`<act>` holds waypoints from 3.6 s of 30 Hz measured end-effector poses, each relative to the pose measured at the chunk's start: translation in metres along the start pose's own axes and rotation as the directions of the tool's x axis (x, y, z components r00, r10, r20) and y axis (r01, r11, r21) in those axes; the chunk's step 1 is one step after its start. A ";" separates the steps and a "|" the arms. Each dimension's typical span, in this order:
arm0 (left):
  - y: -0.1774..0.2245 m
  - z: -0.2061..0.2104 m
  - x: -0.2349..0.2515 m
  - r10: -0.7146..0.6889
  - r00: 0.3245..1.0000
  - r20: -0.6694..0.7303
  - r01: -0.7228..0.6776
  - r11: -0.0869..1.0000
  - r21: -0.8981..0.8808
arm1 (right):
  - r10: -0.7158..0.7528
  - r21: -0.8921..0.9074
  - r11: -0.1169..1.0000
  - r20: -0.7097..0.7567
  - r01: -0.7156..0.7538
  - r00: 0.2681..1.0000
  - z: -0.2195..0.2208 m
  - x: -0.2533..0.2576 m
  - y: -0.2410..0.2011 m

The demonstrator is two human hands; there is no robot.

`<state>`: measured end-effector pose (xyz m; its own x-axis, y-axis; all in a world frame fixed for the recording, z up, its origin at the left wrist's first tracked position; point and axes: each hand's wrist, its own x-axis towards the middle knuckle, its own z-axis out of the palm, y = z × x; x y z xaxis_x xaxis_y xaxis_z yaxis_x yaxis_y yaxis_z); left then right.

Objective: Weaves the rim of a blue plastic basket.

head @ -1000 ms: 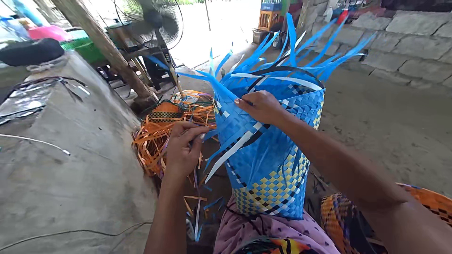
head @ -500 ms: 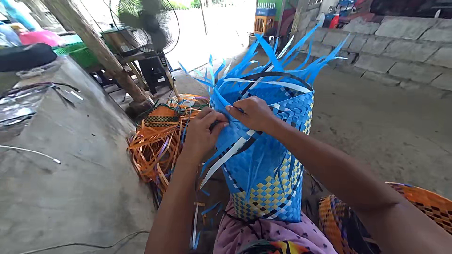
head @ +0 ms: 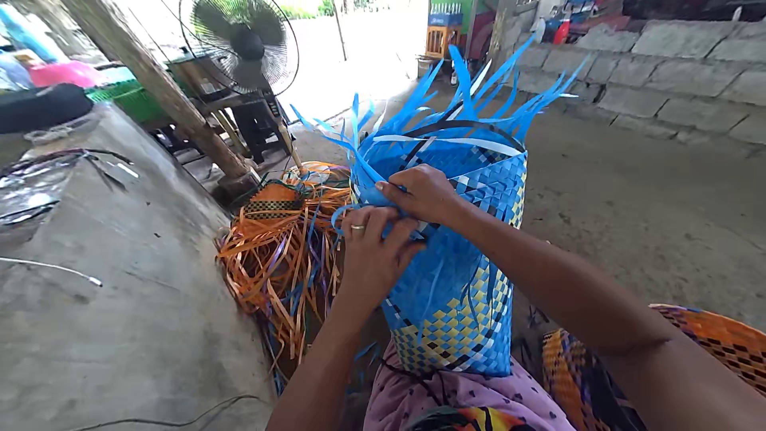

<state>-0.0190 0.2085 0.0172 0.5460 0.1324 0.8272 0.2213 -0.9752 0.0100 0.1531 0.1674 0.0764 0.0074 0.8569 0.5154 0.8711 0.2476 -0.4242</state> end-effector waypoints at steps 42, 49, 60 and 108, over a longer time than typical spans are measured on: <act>-0.002 -0.045 0.071 0.043 0.942 0.334 -0.020 0.997 -0.072 | 0.075 0.220 0.954 0.488 -0.205 0.870 -0.024 0.027 0.012; -0.006 -0.032 0.094 0.033 0.854 0.519 -0.011 0.999 -0.047 | -0.005 0.308 0.934 0.516 -0.180 0.857 -0.017 0.024 0.027; -0.011 -0.023 0.077 0.027 0.854 0.519 -0.014 0.999 -0.029 | 0.131 0.290 0.880 0.614 -0.377 0.778 -0.009 0.023 0.037; -0.036 -0.027 0.030 -0.002 0.937 0.349 0.096 0.963 -0.252 | 0.164 0.283 0.819 0.719 -0.500 0.676 -0.007 0.012 0.031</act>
<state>-0.0324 0.2425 0.0565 0.7933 0.1883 0.5790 0.0623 -0.9711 0.2304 0.1834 0.1819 0.0746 -0.2051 0.9445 -0.2567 0.5707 -0.0976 -0.8153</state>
